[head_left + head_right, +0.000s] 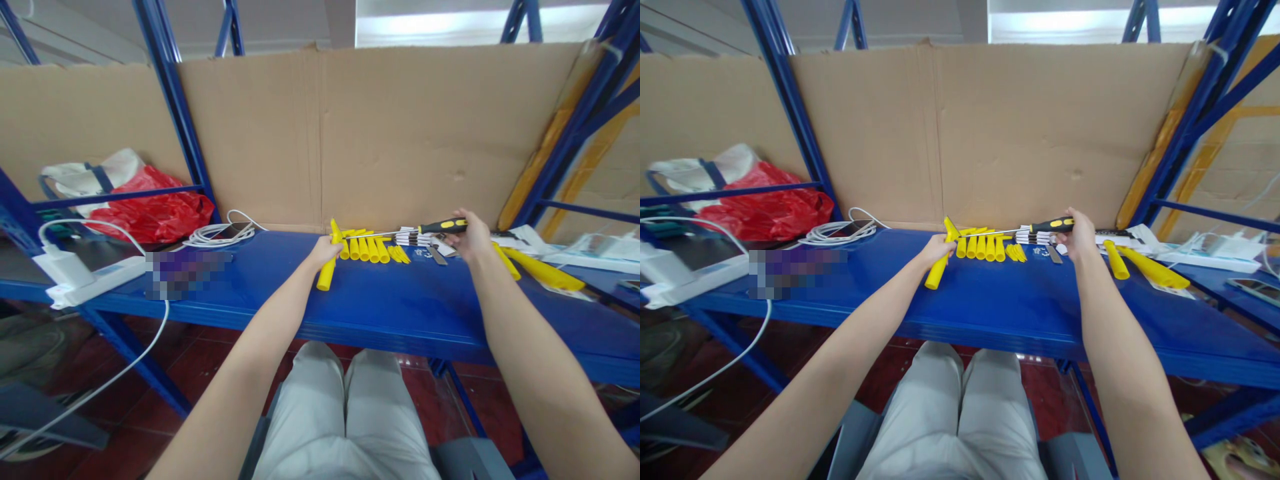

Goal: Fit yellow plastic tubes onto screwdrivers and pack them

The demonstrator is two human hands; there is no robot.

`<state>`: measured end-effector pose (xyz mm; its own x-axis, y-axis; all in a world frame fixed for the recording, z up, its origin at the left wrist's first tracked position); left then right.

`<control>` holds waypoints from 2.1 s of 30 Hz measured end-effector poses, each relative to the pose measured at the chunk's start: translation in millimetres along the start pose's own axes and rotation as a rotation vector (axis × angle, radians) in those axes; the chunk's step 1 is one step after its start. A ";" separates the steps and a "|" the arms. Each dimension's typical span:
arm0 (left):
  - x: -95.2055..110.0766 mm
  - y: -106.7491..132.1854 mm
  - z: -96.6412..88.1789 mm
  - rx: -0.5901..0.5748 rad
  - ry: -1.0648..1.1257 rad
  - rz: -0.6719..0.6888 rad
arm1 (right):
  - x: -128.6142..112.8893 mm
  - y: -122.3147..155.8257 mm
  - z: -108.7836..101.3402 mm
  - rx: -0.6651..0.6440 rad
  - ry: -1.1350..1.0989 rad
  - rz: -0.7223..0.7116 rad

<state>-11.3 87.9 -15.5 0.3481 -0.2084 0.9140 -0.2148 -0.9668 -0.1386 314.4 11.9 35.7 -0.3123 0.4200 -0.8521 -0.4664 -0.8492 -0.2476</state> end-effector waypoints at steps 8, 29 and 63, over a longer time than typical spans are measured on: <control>2.1 1.3 -0.5 0.004 0.009 0.013 | -0.3 5.0 4.2 0.030 -0.057 0.053; 4.6 3.7 0.2 -0.005 -0.004 0.019 | -1.0 5.5 2.0 0.066 -0.015 0.057; 0.7 0.8 1.3 -0.019 0.015 0.015 | -4.4 10.4 5.9 0.004 -0.031 0.052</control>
<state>-10.0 86.8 -15.4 0.3312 -0.2200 0.9176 -0.2370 -0.9607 -0.1448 306.1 3.2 39.6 -0.3614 0.3854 -0.8490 -0.4525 -0.8687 -0.2017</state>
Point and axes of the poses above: each hand's wrist, its own y-axis away from the middle knuckle, its own z-axis out of the palm, x = y × z, the point moved 7 cm from there along -y, towards the middle knuckle, and after that the axes turned 3 degrees about -x, right-handed, at the moved point
